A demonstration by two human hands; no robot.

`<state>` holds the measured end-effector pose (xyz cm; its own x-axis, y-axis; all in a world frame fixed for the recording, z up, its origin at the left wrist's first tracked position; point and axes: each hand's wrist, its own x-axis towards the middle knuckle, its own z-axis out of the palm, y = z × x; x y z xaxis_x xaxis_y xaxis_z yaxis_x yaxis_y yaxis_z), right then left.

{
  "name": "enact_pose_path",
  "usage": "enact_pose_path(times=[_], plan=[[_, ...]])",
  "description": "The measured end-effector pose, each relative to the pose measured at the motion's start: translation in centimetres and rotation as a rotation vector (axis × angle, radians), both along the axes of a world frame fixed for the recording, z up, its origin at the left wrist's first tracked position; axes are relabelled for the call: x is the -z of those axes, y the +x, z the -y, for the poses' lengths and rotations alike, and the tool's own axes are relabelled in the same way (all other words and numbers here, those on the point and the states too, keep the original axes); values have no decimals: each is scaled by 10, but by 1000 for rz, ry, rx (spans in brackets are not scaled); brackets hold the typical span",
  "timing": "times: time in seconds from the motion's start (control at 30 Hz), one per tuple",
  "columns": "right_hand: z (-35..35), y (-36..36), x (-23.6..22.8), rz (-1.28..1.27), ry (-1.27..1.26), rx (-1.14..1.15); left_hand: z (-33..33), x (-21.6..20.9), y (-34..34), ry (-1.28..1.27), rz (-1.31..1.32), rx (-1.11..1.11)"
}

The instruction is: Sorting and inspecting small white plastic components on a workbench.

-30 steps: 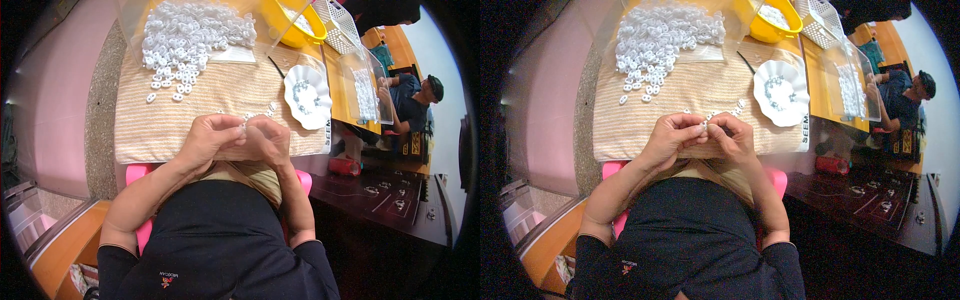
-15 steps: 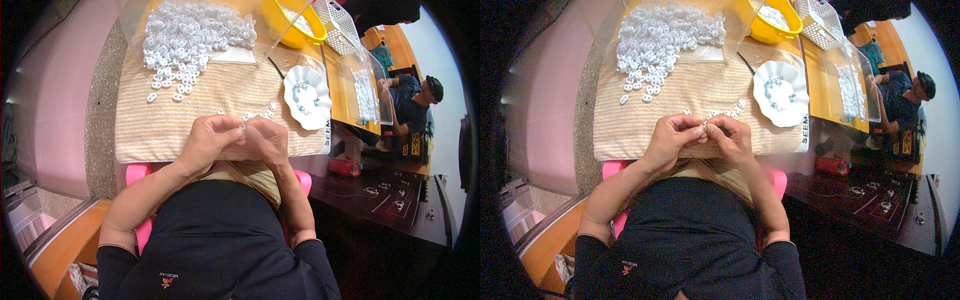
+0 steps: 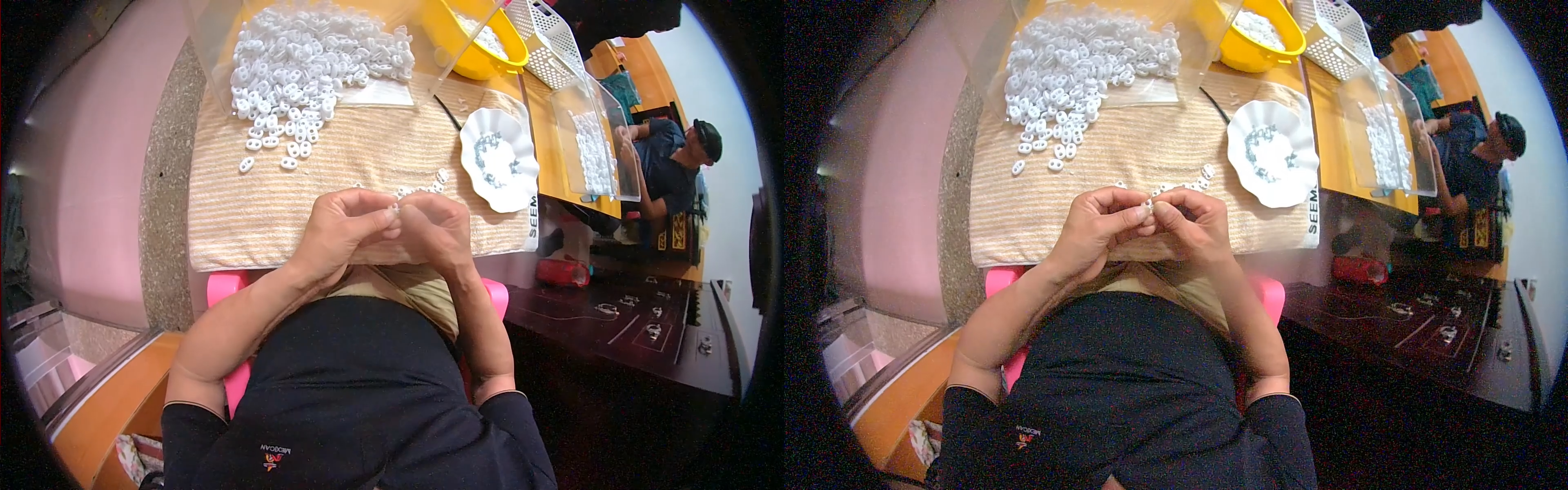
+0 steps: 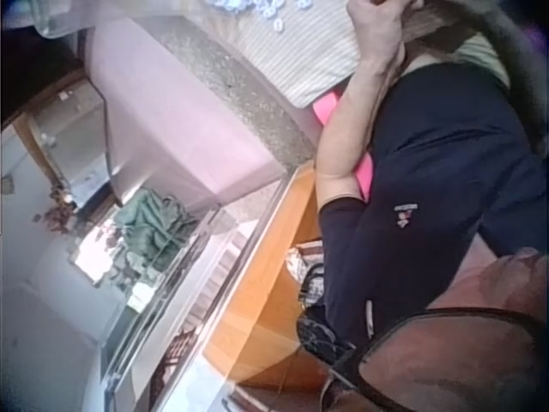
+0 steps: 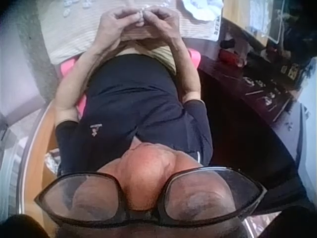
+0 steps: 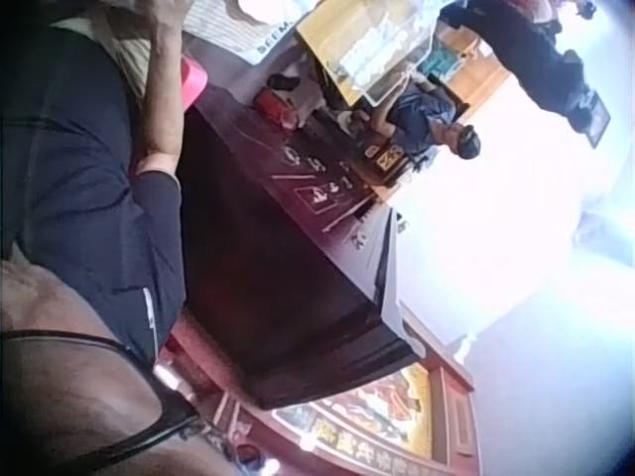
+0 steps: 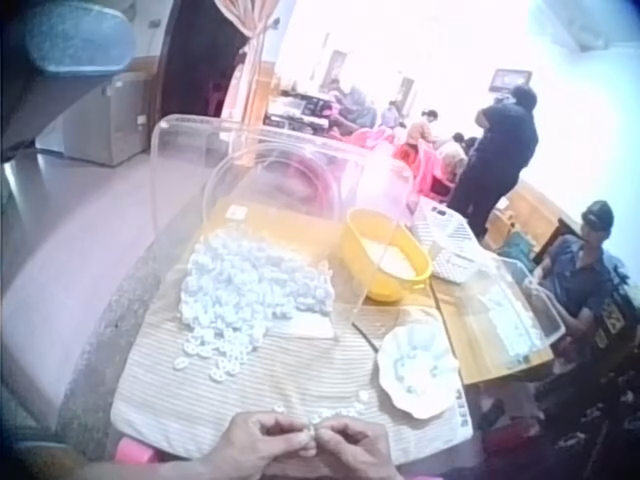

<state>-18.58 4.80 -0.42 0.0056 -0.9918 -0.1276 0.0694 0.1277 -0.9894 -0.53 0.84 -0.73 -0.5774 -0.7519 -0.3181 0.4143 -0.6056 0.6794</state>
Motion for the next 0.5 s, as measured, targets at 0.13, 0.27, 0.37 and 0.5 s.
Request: enact_pose_path(times=[0.13, 0.27, 0.37, 0.5], plan=[[0, -1, 2, 12, 19, 7, 0, 2, 0, 24, -29, 3], [-1, 0, -1, 43, 27, 14, 1, 3, 0, 32, -44, 13], [-2, -1, -1, 56, 21, 11, 1, 3, 0, 49, -51, 14], [-2, -2, 2, 28, 20, 15, 0, 4, 0, 52, -60, 14]])
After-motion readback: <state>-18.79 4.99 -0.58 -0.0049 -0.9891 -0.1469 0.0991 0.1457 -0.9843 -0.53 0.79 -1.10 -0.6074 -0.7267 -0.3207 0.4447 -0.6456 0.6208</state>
